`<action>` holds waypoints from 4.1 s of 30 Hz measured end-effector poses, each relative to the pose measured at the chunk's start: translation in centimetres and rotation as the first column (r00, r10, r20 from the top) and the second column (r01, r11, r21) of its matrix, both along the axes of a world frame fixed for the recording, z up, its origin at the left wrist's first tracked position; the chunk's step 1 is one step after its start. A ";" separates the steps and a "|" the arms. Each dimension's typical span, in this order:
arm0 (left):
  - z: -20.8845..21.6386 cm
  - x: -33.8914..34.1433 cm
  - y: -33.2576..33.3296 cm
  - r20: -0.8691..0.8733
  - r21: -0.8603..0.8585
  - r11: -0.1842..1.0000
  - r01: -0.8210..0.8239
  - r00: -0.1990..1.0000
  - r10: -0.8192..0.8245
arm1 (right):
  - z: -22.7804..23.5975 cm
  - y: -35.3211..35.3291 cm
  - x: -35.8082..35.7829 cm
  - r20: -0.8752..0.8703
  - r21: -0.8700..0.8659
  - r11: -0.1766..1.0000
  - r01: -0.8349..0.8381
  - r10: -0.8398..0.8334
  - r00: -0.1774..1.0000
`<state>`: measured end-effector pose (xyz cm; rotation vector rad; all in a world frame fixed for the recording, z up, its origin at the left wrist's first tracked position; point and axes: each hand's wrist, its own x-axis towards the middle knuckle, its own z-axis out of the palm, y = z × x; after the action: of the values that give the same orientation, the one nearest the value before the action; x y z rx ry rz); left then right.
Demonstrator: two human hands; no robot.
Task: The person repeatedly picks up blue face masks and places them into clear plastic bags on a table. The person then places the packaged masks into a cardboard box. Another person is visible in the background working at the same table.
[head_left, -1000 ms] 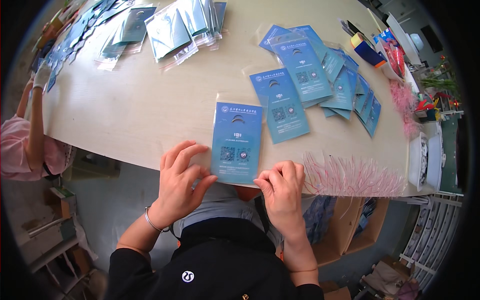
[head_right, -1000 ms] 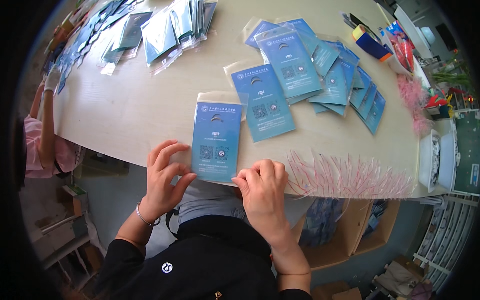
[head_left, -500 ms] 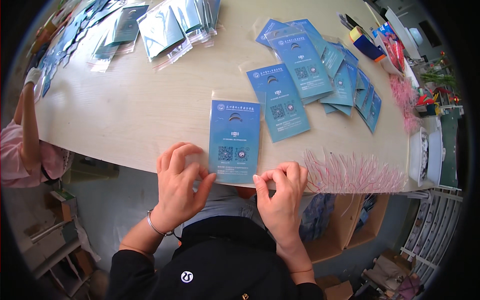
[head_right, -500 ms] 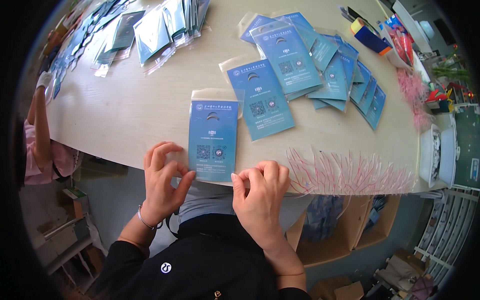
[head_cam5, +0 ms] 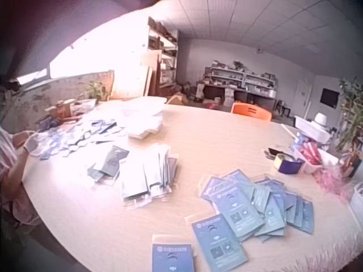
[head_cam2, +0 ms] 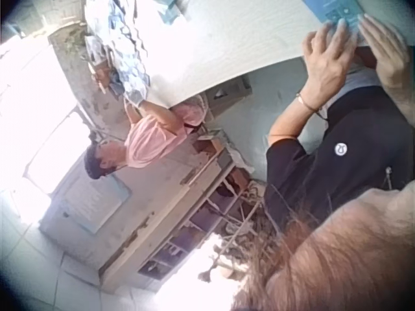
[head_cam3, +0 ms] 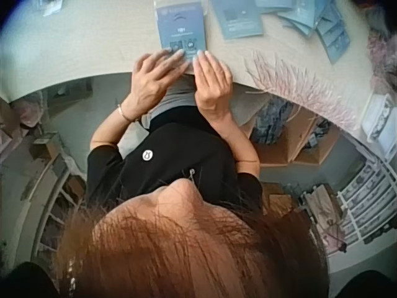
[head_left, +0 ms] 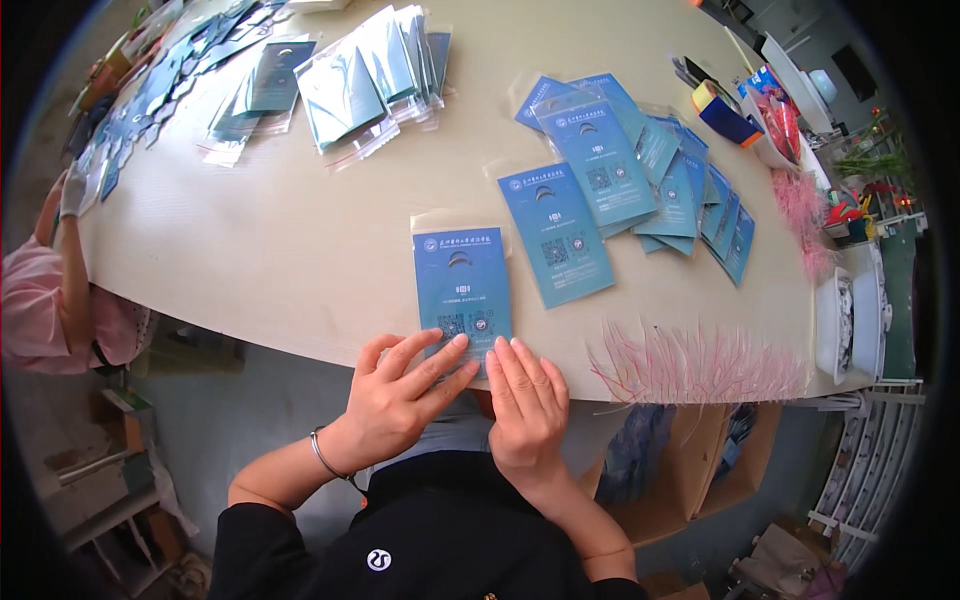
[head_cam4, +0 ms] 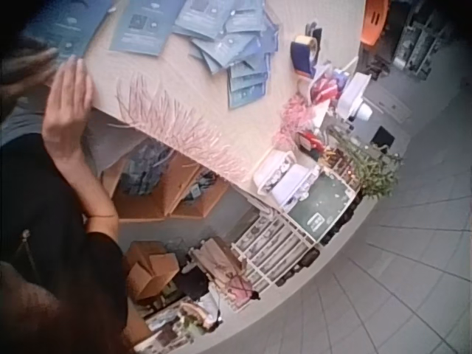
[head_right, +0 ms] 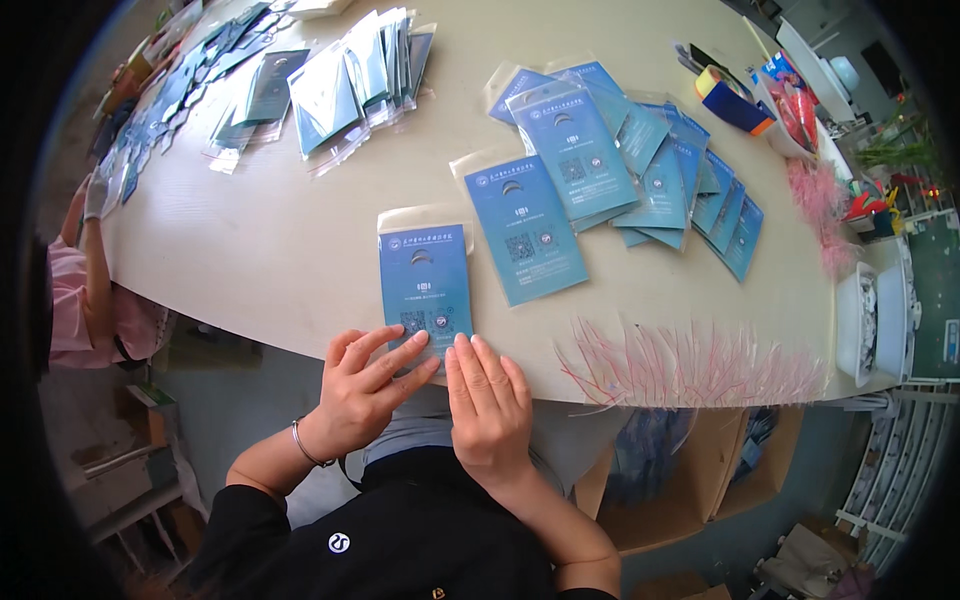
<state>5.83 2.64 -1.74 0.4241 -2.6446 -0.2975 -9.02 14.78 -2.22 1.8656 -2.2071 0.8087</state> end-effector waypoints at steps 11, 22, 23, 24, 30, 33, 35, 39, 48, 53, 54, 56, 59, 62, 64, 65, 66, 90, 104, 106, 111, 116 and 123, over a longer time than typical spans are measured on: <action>2.2 -4.9 -18.5 0.011 -0.244 0.900 -0.362 0.927 0.376 | 0.7 -2.9 -8.0 -0.097 0.173 0.965 0.197 -0.183 0.978; 1.1 -1.6 -7.7 0.362 -0.065 0.975 -0.214 0.905 0.223 | 0.9 -2.4 -6.5 -0.023 -0.059 0.994 0.088 -0.090 0.996; 1.6 -1.5 -5.6 0.341 -0.054 0.987 -0.149 0.927 0.158 | 1.0 -2.4 -5.7 0.022 -0.071 0.997 0.019 -0.018 1.000; 2.0 -1.4 -3.9 0.331 -0.014 0.994 -0.111 0.937 0.109 | 1.1 -2.5 -4.8 0.070 -0.086 0.995 -0.051 0.057 0.996; 1.9 -2.4 -2.4 0.195 0.134 0.989 -0.060 0.980 0.033 | 0.8 -1.4 -3.3 0.041 0.065 0.985 -0.162 0.160 0.986; 2.1 -4.6 -3.5 0.179 0.089 0.996 -0.022 0.984 0.005 | 1.0 -0.5 -2.5 0.057 0.079 0.982 -0.170 0.165 0.985; 1.2 -5.0 -3.7 0.181 0.047 0.999 0.015 0.983 -0.023 | 0.9 0.1 -2.2 0.065 0.087 0.982 -0.168 0.163 0.985; 0.9 -5.1 -3.3 0.210 -0.027 1.000 0.004 0.978 0.002 | 0.7 1.0 -2.0 0.090 0.091 0.976 -0.197 0.189 0.978; 1.7 -2.8 -2.8 0.216 0.043 0.997 0.068 0.973 -0.076 | 2.1 0.4 -4.2 0.399 -0.044 0.998 -0.034 0.048 0.916; 1.8 -3.4 -2.7 0.210 0.036 0.997 0.071 0.975 -0.077 | 2.3 -0.7 -5.3 0.257 0.072 0.987 -0.141 0.118 0.959; 2.0 -3.4 -2.7 0.229 0.037 0.998 0.057 0.971 -0.064 | 2.2 -0.9 -5.2 0.213 0.086 0.985 -0.152 0.130 0.968; 2.4 -3.6 -2.6 0.236 0.066 0.996 0.056 0.969 -0.071 | 2.4 -0.6 -5.1 0.112 0.134 0.975 -0.179 0.165 0.980; 2.1 -3.7 -2.4 0.232 0.063 0.997 0.054 0.970 -0.068 | 2.6 1.0 -3.6 0.207 0.121 0.948 -0.296 0.267 0.941; 2.1 -4.1 -2.0 0.240 0.057 0.998 0.039 0.969 -0.051 | 3.0 3.6 -1.3 0.392 0.065 0.918 -0.392 0.337 0.856; 2.3 -4.2 -1.8 0.263 0.074 0.997 0.022 0.964 -0.040 | 3.7 4.9 -1.6 0.579 0.020 0.903 -0.429 0.339 0.742; 2.4 -4.3 -1.7 0.272 0.072 0.997 0.019 0.962 -0.038 | 4.3 5.6 -2.5 0.604 -0.012 0.920 -0.392 0.319 0.730; 2.5 -4.4 -1.6 0.280 0.071 0.997 0.018 0.959 -0.037 | 4.9 6.5 -3.9 0.629 -0.043 0.935 -0.353 0.300 0.717; 2.7 -4.1 -1.7 0.338 0.063 0.998 -0.001 0.941 -0.021 | 5.0 16.3 -19.3 -0.047 -0.023 0.638 0.770 -0.770 0.636; 3.6 -2.6 -4.3 0.236 0.340 0.892 0.297 0.892 -0.387 | 0.6 1.0 -5.4 0.187 -0.024 0.966 -0.257 0.256 0.948; 4.0 -1.9 -4.6 0.244 0.327 0.900 0.289 0.894 -0.376 | 0.7 0.9 -5.2 0.203 -0.032 0.967 -0.251 0.252 0.946; 1.6 1.2 -4.4 0.177 0.188 0.967 0.172 0.963 -0.206 | 0.3 0.9 -4.8 0.200 -0.090 0.973 -0.212 0.226 0.953; 0.0 1.4 -3.3 -0.063 0.145 0.982 0.124 0.991 -0.116 | 0.0 0.8 -4.0 0.253 -0.103 0.992 -0.074 0.098 0.962; 0.1 1.2 -1.6 -0.105 0.246 0.963 -0.106 0.985 0.135 | 0.8 0.4 -3.1 0.322 0.086 0.993 0.076 -0.100 0.941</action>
<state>7.01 1.00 -1.67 0.6227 -2.4605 -0.5886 -12.11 15.22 -1.44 1.7548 -2.5249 1.1046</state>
